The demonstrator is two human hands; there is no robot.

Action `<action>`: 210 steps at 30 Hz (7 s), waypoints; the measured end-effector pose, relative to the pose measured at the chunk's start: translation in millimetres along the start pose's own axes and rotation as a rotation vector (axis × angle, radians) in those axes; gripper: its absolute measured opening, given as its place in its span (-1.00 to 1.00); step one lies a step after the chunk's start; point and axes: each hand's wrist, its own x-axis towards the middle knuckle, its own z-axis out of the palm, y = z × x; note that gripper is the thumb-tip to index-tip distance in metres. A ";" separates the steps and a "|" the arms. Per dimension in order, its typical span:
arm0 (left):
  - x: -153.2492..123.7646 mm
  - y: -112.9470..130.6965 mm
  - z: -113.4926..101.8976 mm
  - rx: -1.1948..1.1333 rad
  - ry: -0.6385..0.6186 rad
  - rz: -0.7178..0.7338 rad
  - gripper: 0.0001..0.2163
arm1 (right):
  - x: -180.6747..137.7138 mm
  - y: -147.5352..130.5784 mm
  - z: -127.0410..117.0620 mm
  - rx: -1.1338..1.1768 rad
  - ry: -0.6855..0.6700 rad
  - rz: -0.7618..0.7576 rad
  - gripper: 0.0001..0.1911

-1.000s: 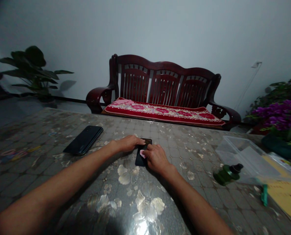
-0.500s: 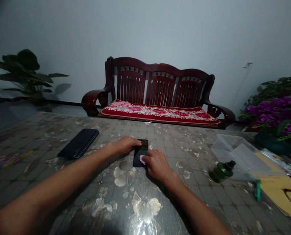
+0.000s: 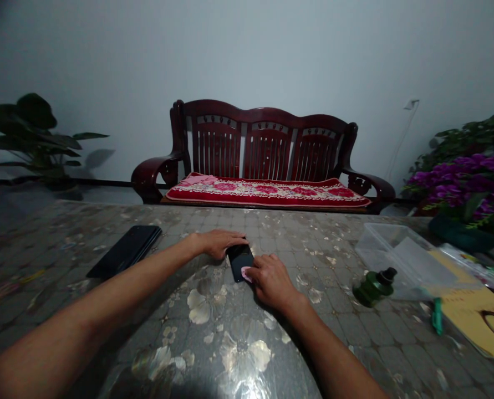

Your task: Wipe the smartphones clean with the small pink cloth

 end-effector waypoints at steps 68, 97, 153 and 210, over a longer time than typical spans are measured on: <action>-89.8 14.4 94.5 0.035 0.729 -0.014 -0.79 | 28.0 2.2 -13.4 -0.029 -0.208 0.280 -0.69; -89.8 14.7 91.3 0.048 0.698 0.000 -0.77 | 43.5 -15.4 6.7 -0.099 -0.106 0.350 -0.68; -91.2 21.0 88.0 0.105 0.748 -0.002 -0.80 | 73.0 -21.6 11.1 -0.103 -0.104 0.392 -0.67; -89.9 21.0 81.9 -0.065 0.696 -0.098 -0.89 | 78.3 -31.8 23.7 -0.065 -0.021 0.247 -0.70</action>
